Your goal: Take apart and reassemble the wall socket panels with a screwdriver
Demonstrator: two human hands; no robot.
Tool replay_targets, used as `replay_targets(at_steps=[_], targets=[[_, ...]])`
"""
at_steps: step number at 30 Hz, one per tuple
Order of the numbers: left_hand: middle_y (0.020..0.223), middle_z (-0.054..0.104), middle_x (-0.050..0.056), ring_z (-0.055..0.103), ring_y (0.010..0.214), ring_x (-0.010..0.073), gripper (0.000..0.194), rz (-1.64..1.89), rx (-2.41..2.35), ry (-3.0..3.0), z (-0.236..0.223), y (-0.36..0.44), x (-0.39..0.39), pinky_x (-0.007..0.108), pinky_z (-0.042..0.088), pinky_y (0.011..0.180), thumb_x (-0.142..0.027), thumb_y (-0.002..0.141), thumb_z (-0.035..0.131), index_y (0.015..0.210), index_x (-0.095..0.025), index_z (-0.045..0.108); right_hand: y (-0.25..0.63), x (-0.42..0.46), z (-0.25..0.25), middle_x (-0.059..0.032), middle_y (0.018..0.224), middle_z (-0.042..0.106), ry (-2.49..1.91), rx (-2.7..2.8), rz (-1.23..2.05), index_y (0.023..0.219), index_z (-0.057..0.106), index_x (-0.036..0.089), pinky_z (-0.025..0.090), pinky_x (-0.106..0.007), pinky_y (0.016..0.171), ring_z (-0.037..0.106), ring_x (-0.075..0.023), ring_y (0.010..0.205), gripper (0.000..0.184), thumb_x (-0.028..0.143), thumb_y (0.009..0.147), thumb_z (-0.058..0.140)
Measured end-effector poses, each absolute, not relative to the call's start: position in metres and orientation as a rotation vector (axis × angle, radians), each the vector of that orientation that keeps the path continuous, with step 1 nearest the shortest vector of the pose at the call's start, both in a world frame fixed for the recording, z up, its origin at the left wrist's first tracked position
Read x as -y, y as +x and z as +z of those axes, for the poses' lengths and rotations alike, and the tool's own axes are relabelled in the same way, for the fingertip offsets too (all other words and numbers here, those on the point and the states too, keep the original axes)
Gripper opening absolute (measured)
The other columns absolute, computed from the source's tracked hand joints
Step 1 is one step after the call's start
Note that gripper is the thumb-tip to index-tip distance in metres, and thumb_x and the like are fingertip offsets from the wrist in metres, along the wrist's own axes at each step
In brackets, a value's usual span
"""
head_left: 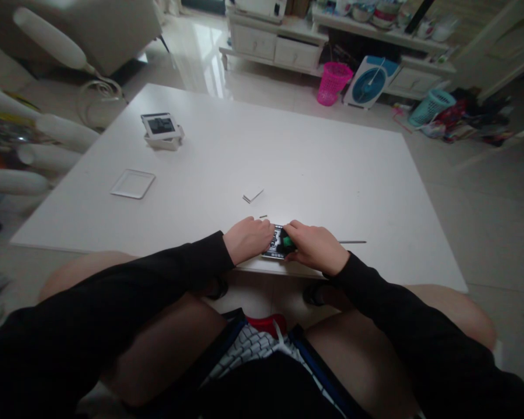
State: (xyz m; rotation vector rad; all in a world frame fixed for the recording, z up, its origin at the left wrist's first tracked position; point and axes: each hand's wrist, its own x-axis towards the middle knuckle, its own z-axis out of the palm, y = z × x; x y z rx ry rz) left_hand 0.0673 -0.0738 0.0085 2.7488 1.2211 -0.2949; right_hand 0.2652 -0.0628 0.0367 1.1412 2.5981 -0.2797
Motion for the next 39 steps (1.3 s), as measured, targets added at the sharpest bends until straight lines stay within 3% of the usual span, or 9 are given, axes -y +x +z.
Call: replay_targets(at_steps=[7, 15, 34, 39], targets=[[0.104, 0.070, 0.014, 0.071, 0.087, 0.0248, 0.018, -0.239, -1.226, 2.728, 0.0114, 0.0652, 0.0732, 0.033, 0.049, 0.070, -0.023, 0.101, 0.054, 0.108, -0.009, 0.061, 0.2644, 0.0633, 0.0385, -0.0106, 0.118, 0.069, 1.145, -2.586, -0.285, 0.118, 0.059, 0.016, 0.037, -0.034, 0.060, 0.072, -0.0254, 0.085, 0.046, 0.044, 0.087, 0.079], [0.100, 0.070, 0.014, 0.072, 0.086, 0.0267, 0.019, -0.282, -1.197, 2.739, 0.0076, 0.0649, 0.0734, 0.036, 0.050, 0.069, -0.020, 0.103, 0.047, 0.106, -0.008, 0.061, 0.2647, 0.0629, 0.0372, -0.0101, 0.119, 0.069, 1.141, -2.584, -0.276, 0.118, 0.059, 0.016, 0.037, -0.034, 0.060, 0.072, -0.0257, 0.086, 0.045, 0.045, 0.088, 0.078], [0.099, 0.072, 0.014, 0.073, 0.090, 0.0283, 0.021, -0.311, -1.294, 2.683, 0.0110, 0.0709, 0.0755, 0.036, 0.051, 0.070, -0.019, 0.104, 0.045, 0.101, -0.009, 0.063, 0.2641, 0.0627, 0.0351, -0.0083, 0.116, 0.069, 1.135, -2.611, -0.259, 0.116, 0.060, 0.015, 0.032, -0.034, 0.057, 0.071, -0.0239, 0.081, 0.046, 0.045, 0.087, 0.080], [0.102, 0.072, 0.014, 0.072, 0.089, 0.0267, 0.020, -0.202, -1.272, 2.709, 0.0133, 0.0666, 0.0735, 0.036, 0.051, 0.073, -0.026, 0.103, 0.051, 0.105, -0.010, 0.062, 0.2645, 0.0633, 0.0347, -0.0087, 0.118, 0.069, 1.141, -2.607, -0.263, 0.119, 0.060, 0.016, 0.034, -0.034, 0.058, 0.071, -0.0249, 0.082, 0.049, 0.047, 0.087, 0.080]])
